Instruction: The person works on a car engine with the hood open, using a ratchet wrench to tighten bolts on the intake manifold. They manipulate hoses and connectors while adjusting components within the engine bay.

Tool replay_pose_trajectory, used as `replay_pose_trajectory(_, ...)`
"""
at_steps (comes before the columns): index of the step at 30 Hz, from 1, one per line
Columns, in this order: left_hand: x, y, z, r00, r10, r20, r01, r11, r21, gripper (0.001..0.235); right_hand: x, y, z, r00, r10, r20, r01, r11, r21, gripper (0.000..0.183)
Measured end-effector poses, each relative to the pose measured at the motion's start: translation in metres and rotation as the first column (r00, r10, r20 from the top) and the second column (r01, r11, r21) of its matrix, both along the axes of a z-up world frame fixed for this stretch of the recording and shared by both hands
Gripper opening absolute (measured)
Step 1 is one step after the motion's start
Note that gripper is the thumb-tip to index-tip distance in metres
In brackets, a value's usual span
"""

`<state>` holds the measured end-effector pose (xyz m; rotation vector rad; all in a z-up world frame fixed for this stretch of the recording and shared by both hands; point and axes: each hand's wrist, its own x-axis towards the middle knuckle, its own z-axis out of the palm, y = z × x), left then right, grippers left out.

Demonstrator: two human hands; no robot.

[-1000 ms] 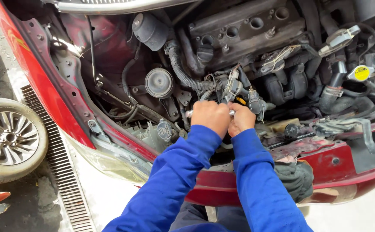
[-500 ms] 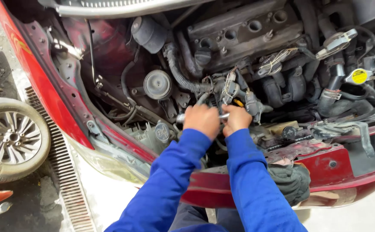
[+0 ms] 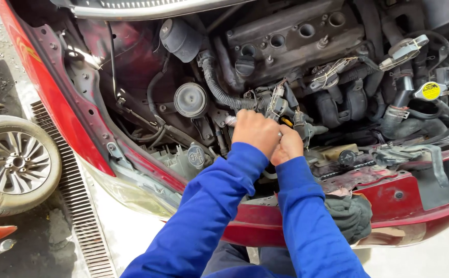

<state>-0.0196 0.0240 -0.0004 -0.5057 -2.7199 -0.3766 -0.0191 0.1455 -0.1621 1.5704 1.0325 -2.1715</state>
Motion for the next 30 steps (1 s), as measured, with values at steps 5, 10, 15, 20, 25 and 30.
replay_pose_trajectory(5,0.05,-0.018,-0.046,0.892,0.195,0.408,-0.155,0.98,-0.128,0.021,0.006,-0.012,0.055,0.997,0.013,0.075,-0.02,0.996,0.092,0.031)
replay_pose_trajectory(10,0.024,-0.024,-0.018,0.538,0.141,0.831,-0.051,0.99,-0.135,0.035,0.006,-0.018,0.047,0.996,0.013,0.084,-0.03,0.978,0.205,0.027)
replay_pose_trajectory(15,-0.003,0.012,0.016,0.992,-0.022,0.122,0.026,0.999,-0.031,0.01,-0.003,-0.006,0.016,0.989,-0.149,-0.012,0.147,0.984,-0.098,0.022)
replay_pose_trajectory(20,0.019,-0.002,-0.013,1.0,0.001,-0.024,0.0,1.0,0.027,0.01,0.003,0.006,0.041,0.99,-0.142,0.0,0.14,0.98,-0.139,0.026)
replay_pose_trajectory(25,0.043,-0.015,-0.032,0.404,0.086,0.911,-0.143,0.989,-0.03,0.038,0.009,-0.007,0.068,0.998,0.058,-0.02,-0.055,0.989,0.135,0.021)
replay_pose_trajectory(30,0.037,-0.009,-0.024,0.782,0.121,0.611,-0.071,0.992,-0.105,0.02,0.009,-0.003,0.083,0.986,0.164,-0.008,-0.161,0.975,0.155,0.021)
